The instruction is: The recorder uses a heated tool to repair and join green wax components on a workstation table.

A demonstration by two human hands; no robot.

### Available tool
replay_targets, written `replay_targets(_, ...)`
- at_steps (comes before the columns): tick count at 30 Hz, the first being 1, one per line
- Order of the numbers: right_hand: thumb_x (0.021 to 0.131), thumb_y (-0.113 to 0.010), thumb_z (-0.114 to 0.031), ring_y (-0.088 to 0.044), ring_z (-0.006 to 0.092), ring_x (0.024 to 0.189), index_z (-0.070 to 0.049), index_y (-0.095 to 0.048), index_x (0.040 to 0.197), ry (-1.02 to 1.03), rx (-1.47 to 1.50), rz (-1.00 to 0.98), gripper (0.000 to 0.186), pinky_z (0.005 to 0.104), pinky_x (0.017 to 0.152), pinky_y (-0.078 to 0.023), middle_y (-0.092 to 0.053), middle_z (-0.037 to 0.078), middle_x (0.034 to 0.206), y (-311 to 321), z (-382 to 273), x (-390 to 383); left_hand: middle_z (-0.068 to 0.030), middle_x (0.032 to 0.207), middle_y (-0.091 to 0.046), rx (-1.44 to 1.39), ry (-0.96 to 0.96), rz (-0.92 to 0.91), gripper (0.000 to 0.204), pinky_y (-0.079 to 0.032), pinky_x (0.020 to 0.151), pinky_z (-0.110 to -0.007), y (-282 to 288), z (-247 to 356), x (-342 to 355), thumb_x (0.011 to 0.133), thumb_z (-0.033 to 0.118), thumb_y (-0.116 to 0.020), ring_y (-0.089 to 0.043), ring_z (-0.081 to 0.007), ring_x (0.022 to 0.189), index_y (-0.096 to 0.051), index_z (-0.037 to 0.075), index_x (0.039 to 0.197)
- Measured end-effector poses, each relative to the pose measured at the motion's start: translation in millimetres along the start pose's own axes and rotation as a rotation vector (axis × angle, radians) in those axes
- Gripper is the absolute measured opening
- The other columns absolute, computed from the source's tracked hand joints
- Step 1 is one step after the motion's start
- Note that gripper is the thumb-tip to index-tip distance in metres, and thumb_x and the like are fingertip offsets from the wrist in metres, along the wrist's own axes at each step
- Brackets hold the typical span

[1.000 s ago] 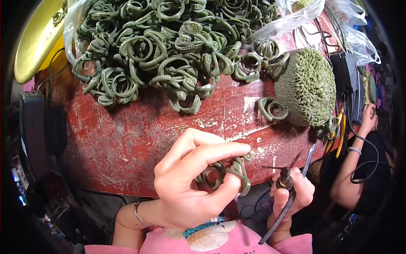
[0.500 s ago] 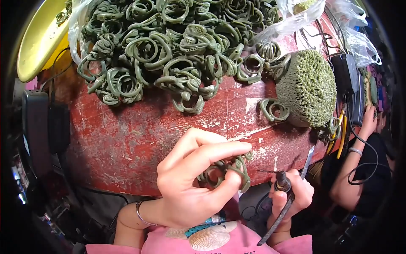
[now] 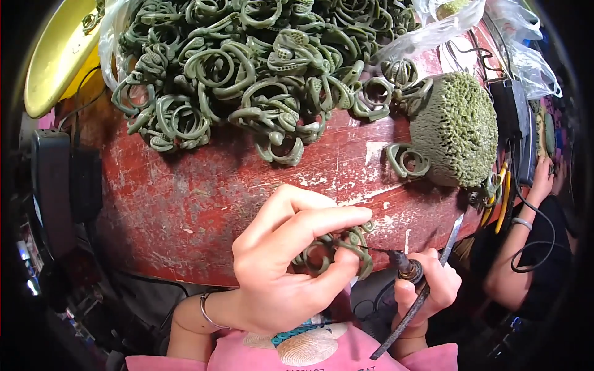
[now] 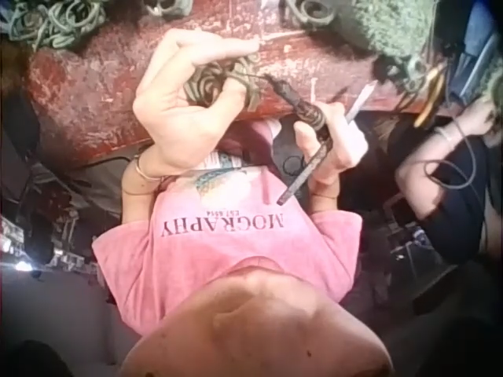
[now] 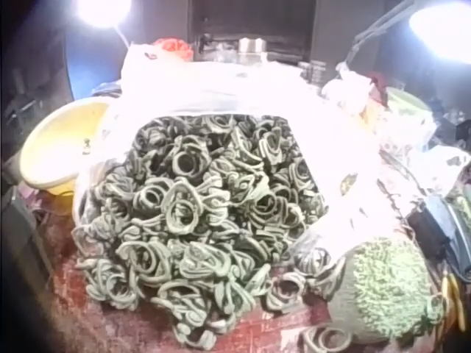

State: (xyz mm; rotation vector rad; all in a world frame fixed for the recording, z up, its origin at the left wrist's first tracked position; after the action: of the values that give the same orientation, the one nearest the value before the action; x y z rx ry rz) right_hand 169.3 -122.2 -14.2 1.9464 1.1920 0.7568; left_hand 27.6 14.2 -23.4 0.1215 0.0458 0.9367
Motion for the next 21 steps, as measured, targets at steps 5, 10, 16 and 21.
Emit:
replay_targets(5,0.066,-0.072,-0.038,-0.050,0.0167,0.043,-0.004,-0.060,0.076,-0.008,0.003,-0.001,0.037,0.0260,0.042,-0.040,-0.052,0.004,0.055,-1.4,0.0,-0.1,-0.0101,0.090,-0.048,-0.010,0.025,-0.005,0.031,-0.047,0.065,-0.020,0.9,0.4,-1.1,0.067,-0.015,-0.053,-0.055,-0.0112,0.073,-0.062,-0.005,0.094)
replay_targets(10,0.065,-0.073,-0.037,-0.050,0.0170,0.043,-0.003,-0.061,0.076,-0.005,0.029,0.022,0.037,0.0262,0.043,-0.040,-0.052,0.004,0.054,-2.9,1.9,1.0,-0.0101,0.089,-0.048,0.003,0.006,-0.002,0.030,-0.046,0.064,-0.020,-0.6,0.4,0.0,0.067,-0.015,-0.054,-0.055,-0.0110,0.073,-0.062,-0.005,0.094)
replay_targets(16,0.064,-0.073,-0.035,-0.051,0.0176,0.044,-0.003,-0.061,0.076,-0.019,0.023,-0.002,0.036,0.0266,0.043,-0.041,-0.052,0.005,0.055,0.1,1.3,0.9,-0.0101,0.088,-0.049,0.014,0.001,0.004,0.028,-0.046,0.063,-0.019,-1.0,1.0,0.3,0.067,-0.013,-0.055,-0.055,-0.0105,0.072,-0.062,-0.005,0.093)
replay_targets(21,0.065,-0.072,-0.034,-0.052,0.0178,0.043,-0.003,-0.061,0.076,-0.018,0.041,0.002,0.035,0.0265,0.043,-0.041,-0.052,0.005,0.054,0.5,0.0,1.6,-0.0103,0.089,-0.049,-0.005,0.015,-0.003,0.028,-0.046,0.064,-0.020,0.4,2.3,0.5,0.068,-0.013,-0.055,-0.055,-0.0107,0.072,-0.062,-0.005,0.094)
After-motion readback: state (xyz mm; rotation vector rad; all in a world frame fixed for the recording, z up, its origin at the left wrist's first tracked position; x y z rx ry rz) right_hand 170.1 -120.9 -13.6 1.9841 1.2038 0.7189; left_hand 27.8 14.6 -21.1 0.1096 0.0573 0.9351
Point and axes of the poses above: each hand's wrist, its own x-axis towards the middle knuckle, its own y-axis out of the back of the hand, z = x × y, the point moved 1 cm from there along x, towards the middle knuckle
